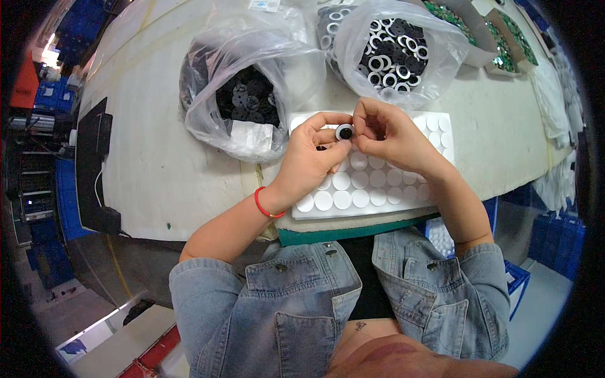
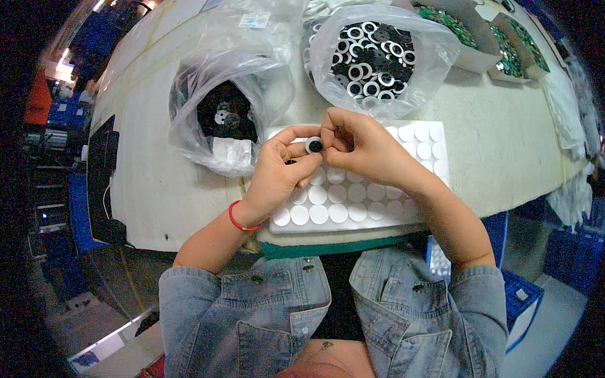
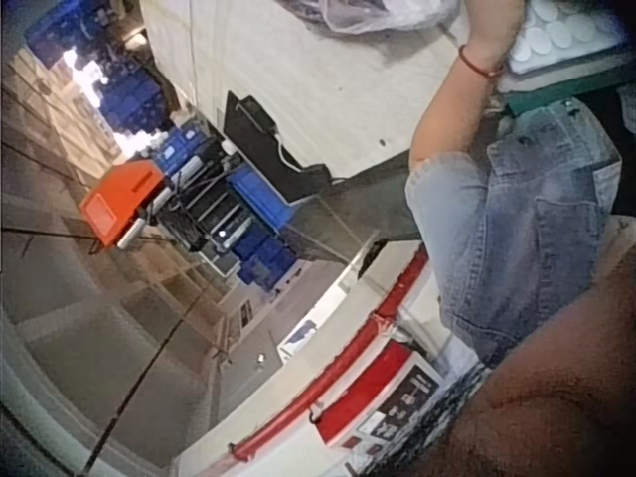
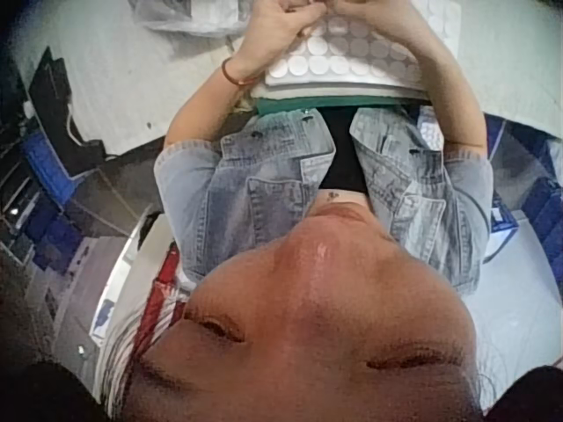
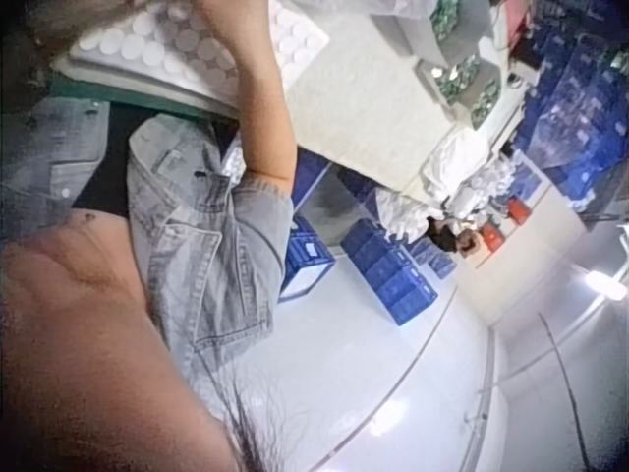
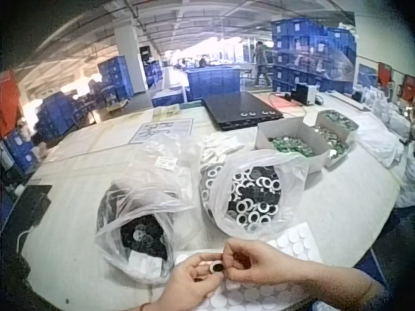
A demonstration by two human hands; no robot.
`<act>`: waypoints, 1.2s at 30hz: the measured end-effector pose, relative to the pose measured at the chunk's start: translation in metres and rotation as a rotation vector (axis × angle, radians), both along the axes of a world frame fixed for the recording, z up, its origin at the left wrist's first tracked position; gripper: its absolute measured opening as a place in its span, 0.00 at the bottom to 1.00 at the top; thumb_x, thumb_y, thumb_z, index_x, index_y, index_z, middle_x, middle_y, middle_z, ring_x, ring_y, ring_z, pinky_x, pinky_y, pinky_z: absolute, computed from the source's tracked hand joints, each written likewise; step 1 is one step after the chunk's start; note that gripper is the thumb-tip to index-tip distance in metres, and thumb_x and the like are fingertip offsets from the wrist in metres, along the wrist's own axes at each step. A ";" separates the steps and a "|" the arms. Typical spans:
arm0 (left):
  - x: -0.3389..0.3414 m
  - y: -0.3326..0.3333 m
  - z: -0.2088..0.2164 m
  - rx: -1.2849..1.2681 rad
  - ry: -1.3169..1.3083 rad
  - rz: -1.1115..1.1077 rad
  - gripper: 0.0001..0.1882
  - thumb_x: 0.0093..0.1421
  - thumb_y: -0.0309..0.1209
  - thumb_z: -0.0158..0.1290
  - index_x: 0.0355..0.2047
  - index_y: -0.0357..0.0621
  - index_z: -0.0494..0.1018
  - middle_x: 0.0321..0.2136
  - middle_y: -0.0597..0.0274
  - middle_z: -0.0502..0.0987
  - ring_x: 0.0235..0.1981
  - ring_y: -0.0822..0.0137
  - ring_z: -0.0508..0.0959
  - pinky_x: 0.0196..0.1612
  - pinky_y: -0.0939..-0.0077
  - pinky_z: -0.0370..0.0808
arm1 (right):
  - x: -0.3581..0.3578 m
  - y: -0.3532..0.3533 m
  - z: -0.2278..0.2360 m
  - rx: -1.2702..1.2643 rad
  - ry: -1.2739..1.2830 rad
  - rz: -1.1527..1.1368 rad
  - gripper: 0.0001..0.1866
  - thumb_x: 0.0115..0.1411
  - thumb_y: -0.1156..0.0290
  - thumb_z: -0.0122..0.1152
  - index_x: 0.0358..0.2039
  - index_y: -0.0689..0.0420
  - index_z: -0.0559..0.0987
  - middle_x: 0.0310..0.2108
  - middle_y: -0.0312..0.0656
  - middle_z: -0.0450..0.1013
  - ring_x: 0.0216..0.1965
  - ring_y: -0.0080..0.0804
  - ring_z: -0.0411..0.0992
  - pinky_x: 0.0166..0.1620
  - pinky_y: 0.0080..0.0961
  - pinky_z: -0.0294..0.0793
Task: The person assembles components by taking white rings and black plastic pieces from bags and attaching the rings onto the pieces by hand.
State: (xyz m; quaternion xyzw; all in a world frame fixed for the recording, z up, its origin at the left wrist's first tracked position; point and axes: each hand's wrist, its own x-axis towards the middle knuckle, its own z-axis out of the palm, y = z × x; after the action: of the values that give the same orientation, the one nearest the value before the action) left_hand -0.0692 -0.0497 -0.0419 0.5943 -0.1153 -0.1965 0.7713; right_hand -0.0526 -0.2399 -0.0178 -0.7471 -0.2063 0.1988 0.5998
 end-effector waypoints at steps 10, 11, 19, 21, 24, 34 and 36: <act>0.003 0.002 0.001 0.003 0.026 -0.137 0.28 0.58 0.19 0.50 0.58 0.40 0.53 0.24 0.64 0.75 0.18 0.82 0.67 0.21 0.86 0.63 | 0.002 -0.001 0.008 -0.079 -0.294 -0.026 0.11 0.57 0.77 0.61 0.39 0.58 0.71 0.31 0.30 0.67 0.26 0.13 0.62 0.27 0.12 0.61; 0.004 0.001 0.003 0.018 0.027 -0.132 0.29 0.58 0.19 0.49 0.58 0.41 0.53 0.25 0.64 0.76 0.18 0.82 0.67 0.21 0.86 0.63 | 0.003 -0.003 0.009 -0.048 -0.170 -0.039 0.11 0.57 0.76 0.62 0.40 0.58 0.72 0.32 0.30 0.68 0.27 0.13 0.64 0.28 0.12 0.63; 0.010 0.004 0.002 0.029 0.056 -0.106 0.26 0.66 0.33 0.49 0.59 0.38 0.54 0.28 0.59 0.78 0.15 0.81 0.63 0.17 0.88 0.59 | 0.012 -0.006 0.013 0.071 -0.388 -0.354 0.08 0.59 0.77 0.59 0.39 0.60 0.74 0.29 0.35 0.71 0.26 0.16 0.67 0.27 0.15 0.66; 0.017 0.011 -0.001 -0.177 0.190 -0.146 0.26 0.69 0.46 0.40 0.57 0.38 0.59 0.37 0.51 0.78 0.19 0.79 0.65 0.19 0.89 0.60 | 0.023 -0.013 0.014 0.017 -0.676 -0.730 0.07 0.58 0.78 0.60 0.38 0.60 0.75 0.31 0.36 0.71 0.27 0.16 0.68 0.28 0.15 0.66; 0.013 0.011 0.002 -0.289 0.384 -0.075 0.30 0.70 0.52 0.31 0.56 0.39 0.62 0.45 0.48 0.74 0.27 0.77 0.67 0.26 0.88 0.63 | 0.015 -0.012 0.011 -0.159 -0.883 -0.811 0.07 0.57 0.80 0.60 0.37 0.60 0.74 0.33 0.39 0.71 0.29 0.21 0.69 0.28 0.17 0.67; 0.007 0.013 -0.001 -0.479 0.474 -0.166 0.35 0.68 0.58 0.26 0.59 0.41 0.60 0.50 0.53 0.70 0.54 0.60 0.69 0.56 0.56 0.68 | -0.010 0.021 0.002 -0.328 -1.091 0.049 0.14 0.47 0.69 0.68 0.34 0.57 0.76 0.36 0.40 0.71 0.40 0.42 0.72 0.40 0.34 0.74; 0.007 0.012 -0.001 -0.473 0.466 -0.195 0.36 0.67 0.58 0.26 0.59 0.41 0.59 0.51 0.53 0.70 0.55 0.59 0.69 0.58 0.53 0.66 | -0.010 0.021 -0.003 -0.323 -1.096 0.048 0.15 0.44 0.68 0.67 0.34 0.57 0.76 0.34 0.39 0.71 0.37 0.41 0.72 0.38 0.33 0.74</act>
State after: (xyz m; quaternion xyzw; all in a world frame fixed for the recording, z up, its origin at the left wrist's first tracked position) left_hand -0.0622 -0.0377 -0.0430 0.3245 -0.0347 -0.3673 0.8709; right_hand -0.0627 -0.2193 -0.0205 -0.8182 -0.4713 -0.1752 0.2788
